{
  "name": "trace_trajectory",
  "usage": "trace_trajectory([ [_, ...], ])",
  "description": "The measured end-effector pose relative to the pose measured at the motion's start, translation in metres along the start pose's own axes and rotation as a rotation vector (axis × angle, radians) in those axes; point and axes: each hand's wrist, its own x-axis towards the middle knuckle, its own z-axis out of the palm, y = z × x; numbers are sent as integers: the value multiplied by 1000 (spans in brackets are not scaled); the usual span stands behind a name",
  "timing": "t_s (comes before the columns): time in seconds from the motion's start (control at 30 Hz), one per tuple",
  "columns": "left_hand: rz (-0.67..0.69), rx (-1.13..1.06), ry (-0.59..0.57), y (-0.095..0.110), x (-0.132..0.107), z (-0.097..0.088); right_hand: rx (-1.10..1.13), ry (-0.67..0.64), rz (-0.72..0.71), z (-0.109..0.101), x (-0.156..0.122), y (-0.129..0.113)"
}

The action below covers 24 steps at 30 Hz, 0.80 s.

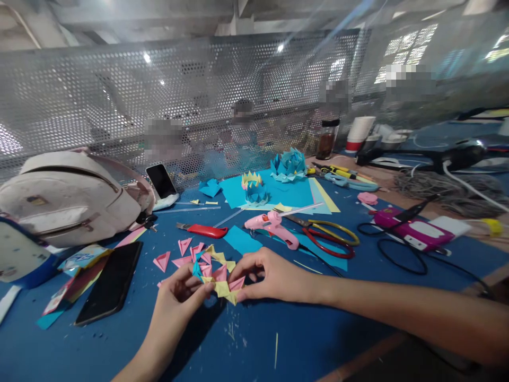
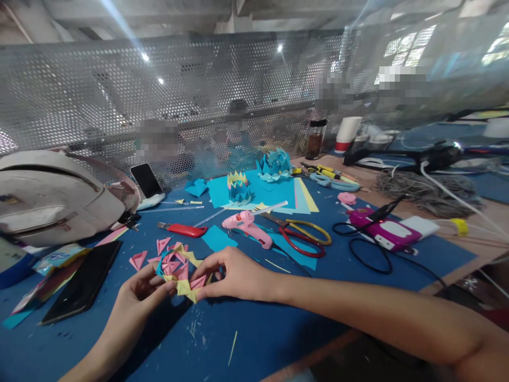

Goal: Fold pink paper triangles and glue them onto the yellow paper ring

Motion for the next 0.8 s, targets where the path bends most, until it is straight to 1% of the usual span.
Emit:
trace_trajectory([
  [0.13,-11,27,-43,1,2,-2,22,-3,17,0,0,0],
  [0.33,-15,-21,37,12,-4,8,36,-2,16,-2,1,1],
  [0.5,-25,-13,31,15,-5,10,53,-9,20,-2,2,2],
  [0.8,-44,-92,15,15,-4,11,85,-14,33,-3,1,0],
])
